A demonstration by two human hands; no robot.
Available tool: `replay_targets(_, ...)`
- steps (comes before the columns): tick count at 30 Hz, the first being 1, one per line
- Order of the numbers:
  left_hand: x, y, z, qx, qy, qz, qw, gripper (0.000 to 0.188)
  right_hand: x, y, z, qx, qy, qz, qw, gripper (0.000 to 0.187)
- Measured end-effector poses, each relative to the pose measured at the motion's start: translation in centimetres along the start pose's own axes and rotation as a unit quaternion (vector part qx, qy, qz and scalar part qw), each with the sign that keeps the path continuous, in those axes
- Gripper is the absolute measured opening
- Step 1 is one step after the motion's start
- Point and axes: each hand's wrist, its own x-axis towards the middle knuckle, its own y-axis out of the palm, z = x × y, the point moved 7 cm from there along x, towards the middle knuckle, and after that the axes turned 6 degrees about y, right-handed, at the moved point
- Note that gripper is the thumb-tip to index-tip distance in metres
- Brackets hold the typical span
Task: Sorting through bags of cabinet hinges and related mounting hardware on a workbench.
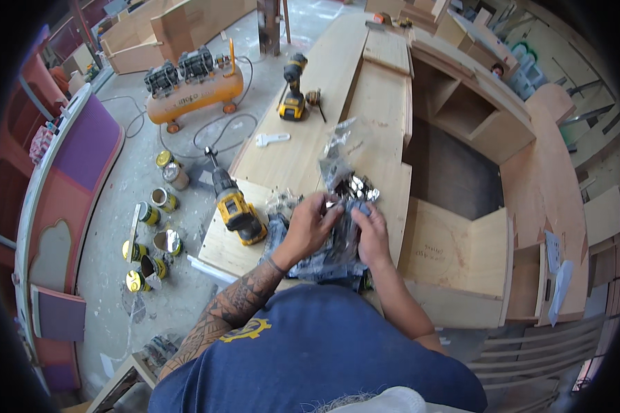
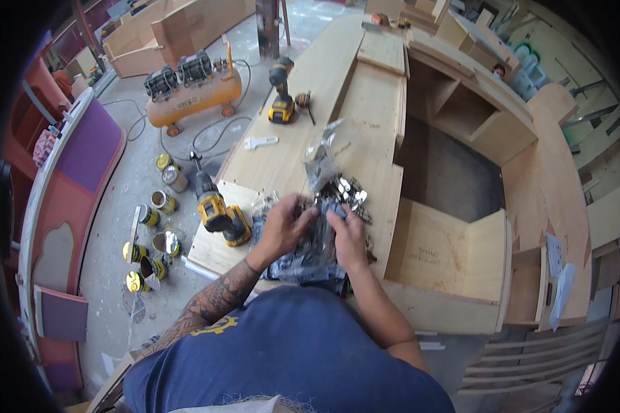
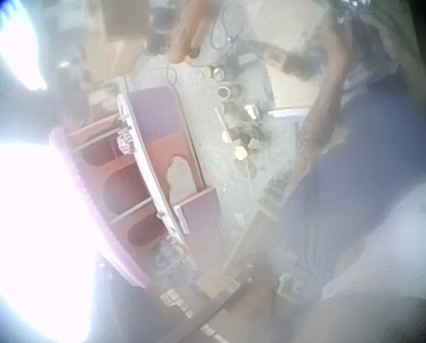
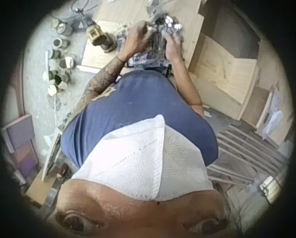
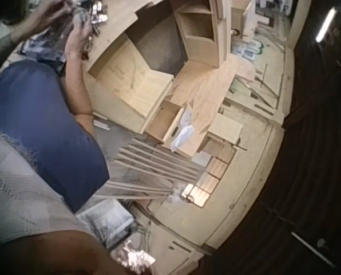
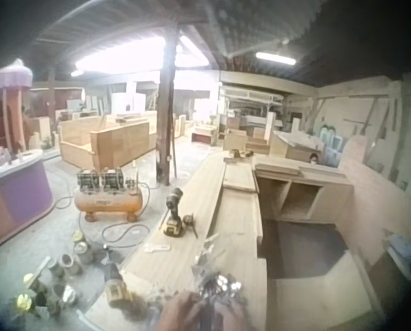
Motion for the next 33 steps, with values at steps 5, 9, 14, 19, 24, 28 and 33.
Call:
replay_targets(5,0.7,-0.2,-1.4,-0.018,0.024,0.044,0.999,0.027,0.2,-0.6,2.8,-0.078,-0.085,-0.093,0.989,0.016)
replay_targets(9,0.8,0.5,-2.4,-0.028,-0.010,0.089,0.996,0.018,-0.4,-0.5,3.2,-0.105,-0.129,-0.105,0.980,0.019)
replay_targets(14,0.5,0.5,-3.9,0.049,0.150,0.023,0.987,0.013,-2.1,-0.5,3.5,-0.188,-0.141,-0.135,0.963,0.022)
replay_targets(19,0.1,1.3,-3.9,0.052,0.094,0.069,0.992,0.012,-3.3,0.2,4.6,-0.262,-0.164,-0.158,0.938,0.024)
replay_targets(24,0.0,2.0,-3.6,0.052,0.089,0.092,0.990,0.015,-3.4,-0.1,4.2,-0.277,-0.201,-0.180,0.922,0.021)
replay_targets(28,-0.1,2.6,-3.3,0.077,0.088,0.094,0.989,0.017,-4.8,1.9,6.7,-0.373,-0.324,-0.170,0.853,0.013)
replay_targets(33,-0.2,4.6,-2.5,0.073,0.100,0.079,0.989,0.022,-5.6,1.6,6.7,-0.458,-0.350,-0.165,0.801,0.009)
